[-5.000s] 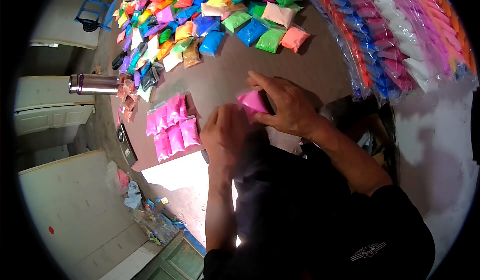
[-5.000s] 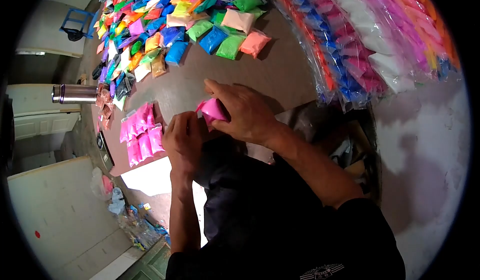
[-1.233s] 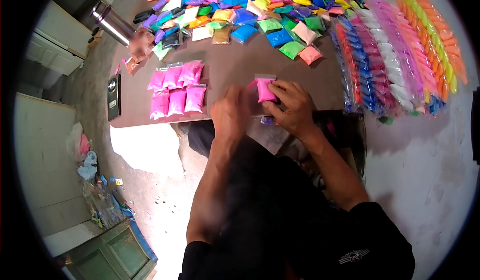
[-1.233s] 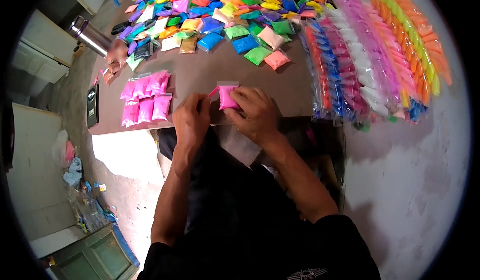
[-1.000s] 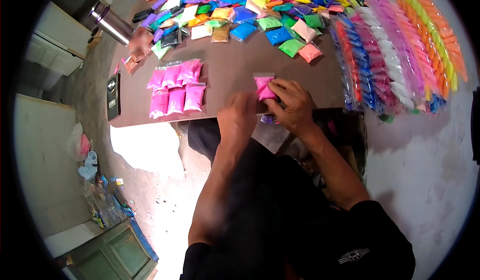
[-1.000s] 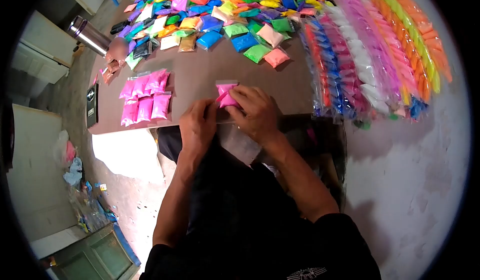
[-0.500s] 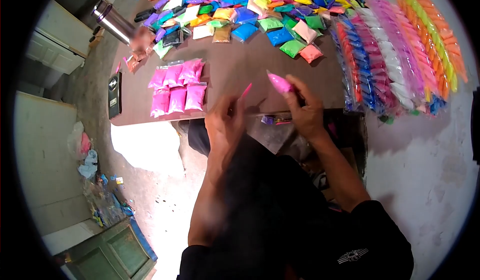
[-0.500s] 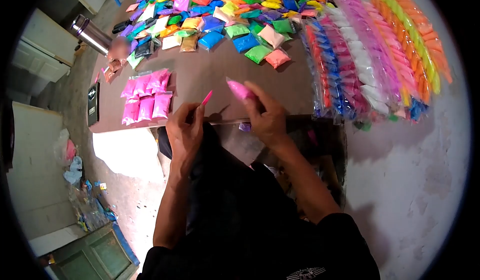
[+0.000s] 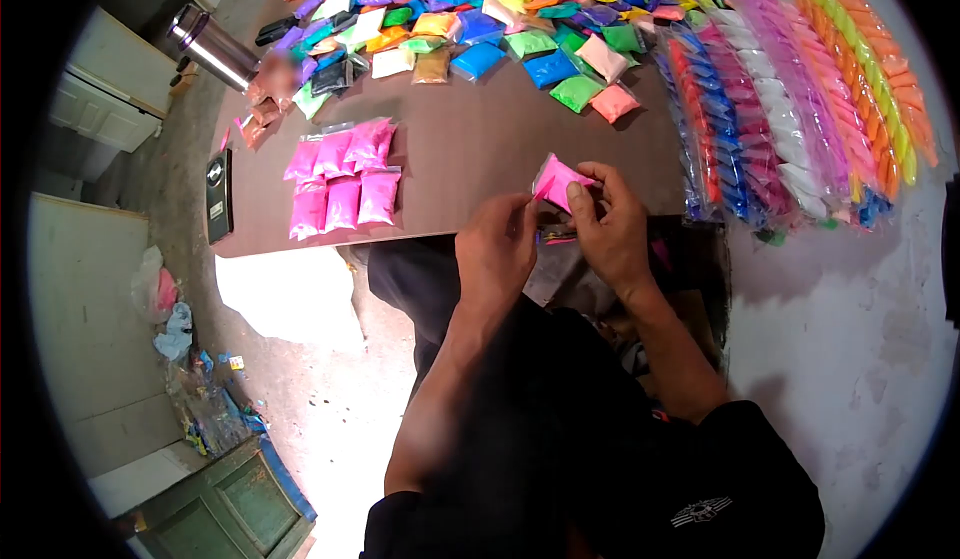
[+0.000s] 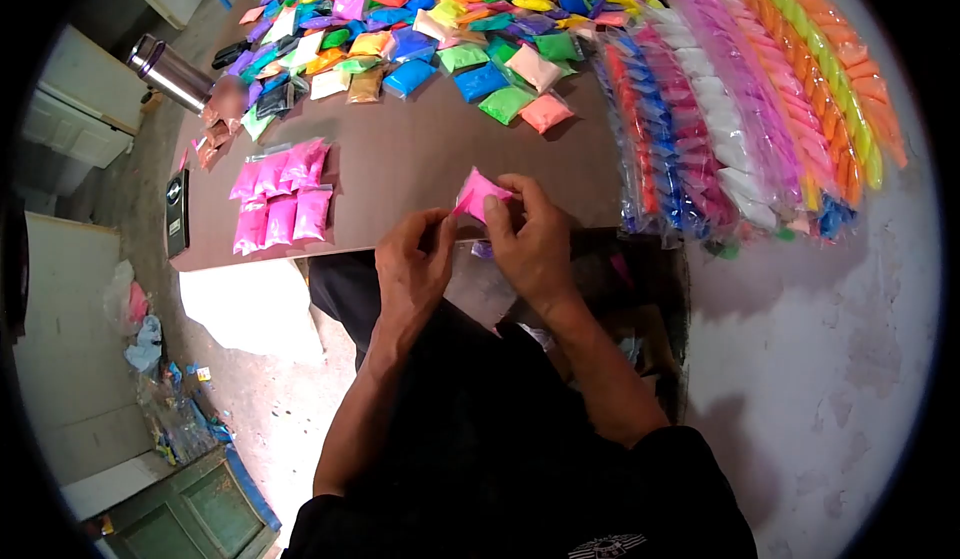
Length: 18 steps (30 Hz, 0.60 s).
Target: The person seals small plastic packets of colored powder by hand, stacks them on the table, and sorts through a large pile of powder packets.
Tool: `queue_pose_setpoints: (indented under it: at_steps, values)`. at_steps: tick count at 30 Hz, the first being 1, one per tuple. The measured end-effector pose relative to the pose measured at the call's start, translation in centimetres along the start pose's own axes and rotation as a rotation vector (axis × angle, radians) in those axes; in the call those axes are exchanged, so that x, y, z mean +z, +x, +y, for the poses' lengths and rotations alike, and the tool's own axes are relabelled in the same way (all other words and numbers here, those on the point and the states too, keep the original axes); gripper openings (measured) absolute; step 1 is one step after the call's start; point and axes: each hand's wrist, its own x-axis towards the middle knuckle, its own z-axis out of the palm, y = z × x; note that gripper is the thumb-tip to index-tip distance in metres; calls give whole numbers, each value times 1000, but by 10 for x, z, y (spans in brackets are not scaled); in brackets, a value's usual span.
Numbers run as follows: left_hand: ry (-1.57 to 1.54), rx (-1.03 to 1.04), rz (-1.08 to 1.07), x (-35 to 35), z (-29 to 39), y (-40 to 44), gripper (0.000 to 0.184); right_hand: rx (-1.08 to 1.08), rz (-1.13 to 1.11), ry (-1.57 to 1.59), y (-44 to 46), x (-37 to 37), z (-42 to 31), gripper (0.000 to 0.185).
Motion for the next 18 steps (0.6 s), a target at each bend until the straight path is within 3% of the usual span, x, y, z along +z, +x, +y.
queue_pose_setpoints:
  at_steps: [2,5,10,18]
  values:
    - [31,12,-11,2,-1,2,13,-235,77,-364,-1,-4,-4,29]
    - [65,15,-33,5,-1,4,11,-247,69,-526,-4,-10,-15,28]
    - [372,43,-130,6,-7,13,8,-343,53,-563,-4,-11,3,24]
    - [327,61,-140,-4,1,26,7,-331,54,-562,-4,-12,2,23]
